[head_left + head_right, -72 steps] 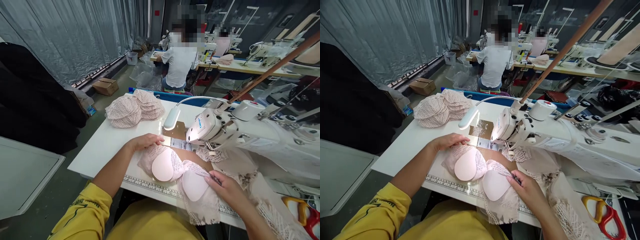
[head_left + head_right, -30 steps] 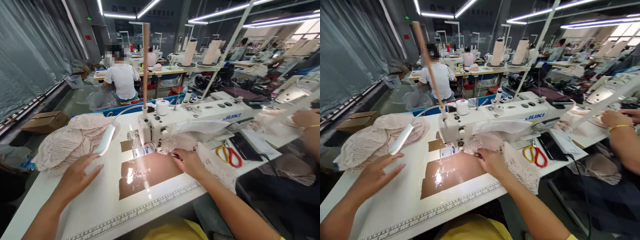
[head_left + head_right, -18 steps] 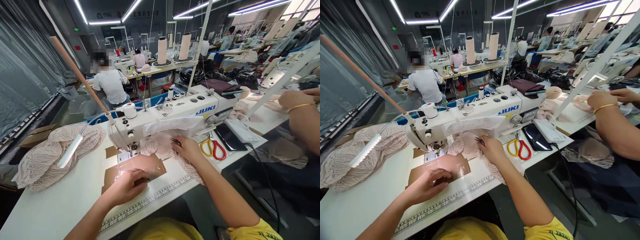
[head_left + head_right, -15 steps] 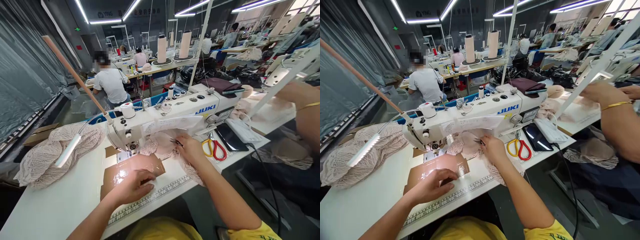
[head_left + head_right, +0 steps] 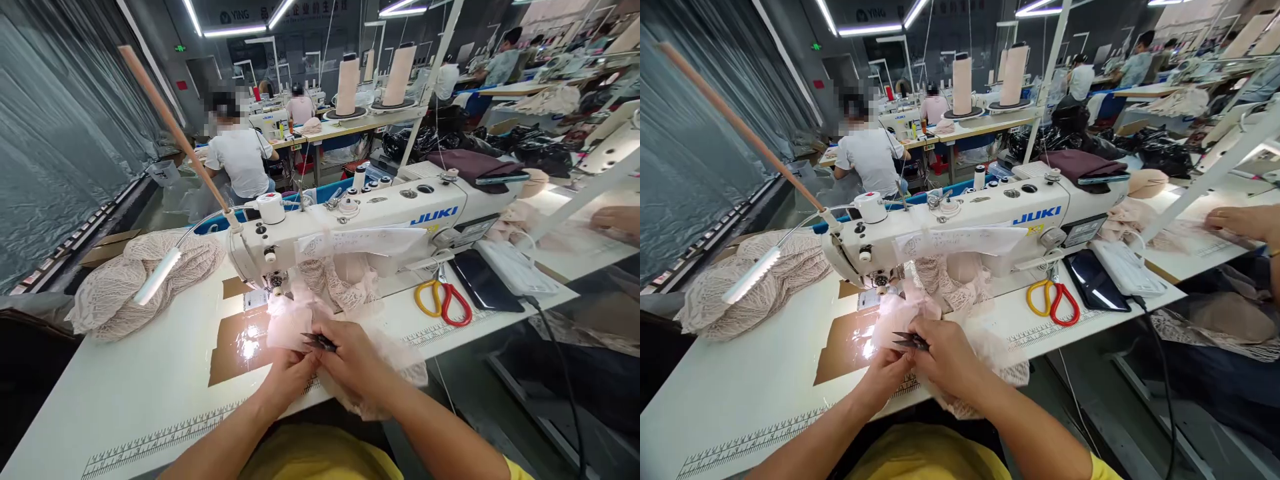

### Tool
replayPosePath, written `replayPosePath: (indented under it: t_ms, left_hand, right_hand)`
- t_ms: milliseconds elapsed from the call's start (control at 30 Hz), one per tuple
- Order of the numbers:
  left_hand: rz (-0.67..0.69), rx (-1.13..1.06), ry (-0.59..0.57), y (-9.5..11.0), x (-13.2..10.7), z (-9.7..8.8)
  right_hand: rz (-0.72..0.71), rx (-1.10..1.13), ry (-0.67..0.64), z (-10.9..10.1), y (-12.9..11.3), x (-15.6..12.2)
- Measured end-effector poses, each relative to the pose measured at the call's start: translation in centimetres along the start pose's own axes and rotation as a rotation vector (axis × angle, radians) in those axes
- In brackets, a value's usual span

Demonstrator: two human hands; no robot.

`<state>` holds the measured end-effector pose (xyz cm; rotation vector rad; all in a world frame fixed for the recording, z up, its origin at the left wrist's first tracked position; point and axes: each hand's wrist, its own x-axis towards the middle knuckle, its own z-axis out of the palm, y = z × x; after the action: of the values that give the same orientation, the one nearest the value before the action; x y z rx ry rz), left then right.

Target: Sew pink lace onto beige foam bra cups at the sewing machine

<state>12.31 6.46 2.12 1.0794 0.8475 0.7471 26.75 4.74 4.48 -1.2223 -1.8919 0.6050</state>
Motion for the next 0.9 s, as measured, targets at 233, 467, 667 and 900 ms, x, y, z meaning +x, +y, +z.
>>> replayPosePath:
  t_ms: [233,467,667,900]
  left_hand:
    - [-0.093,-0.228,0.046,-0.3,-4.8,-4.1]
    - [-0.009,-0.452,0.199,0.8,-6.6,-8.5]
    - [0.102,-0.655,0.143,0.9,-6.3,-8.3]
    - [0.110,-0.457,0.062,-0.4,-7.1,-6.5]
  right_hand:
    - [0.092,-0.313,-0.057,-1.4,4.8,1.7]
    - [0.169,-0.445,0.070,-1.6,7.0,0.5]
    - [0.169,0.158,-0.226,4.2,0.3,-0.1]
    - [0.297,0.638,-0.229,9.4,-2.7,0.2]
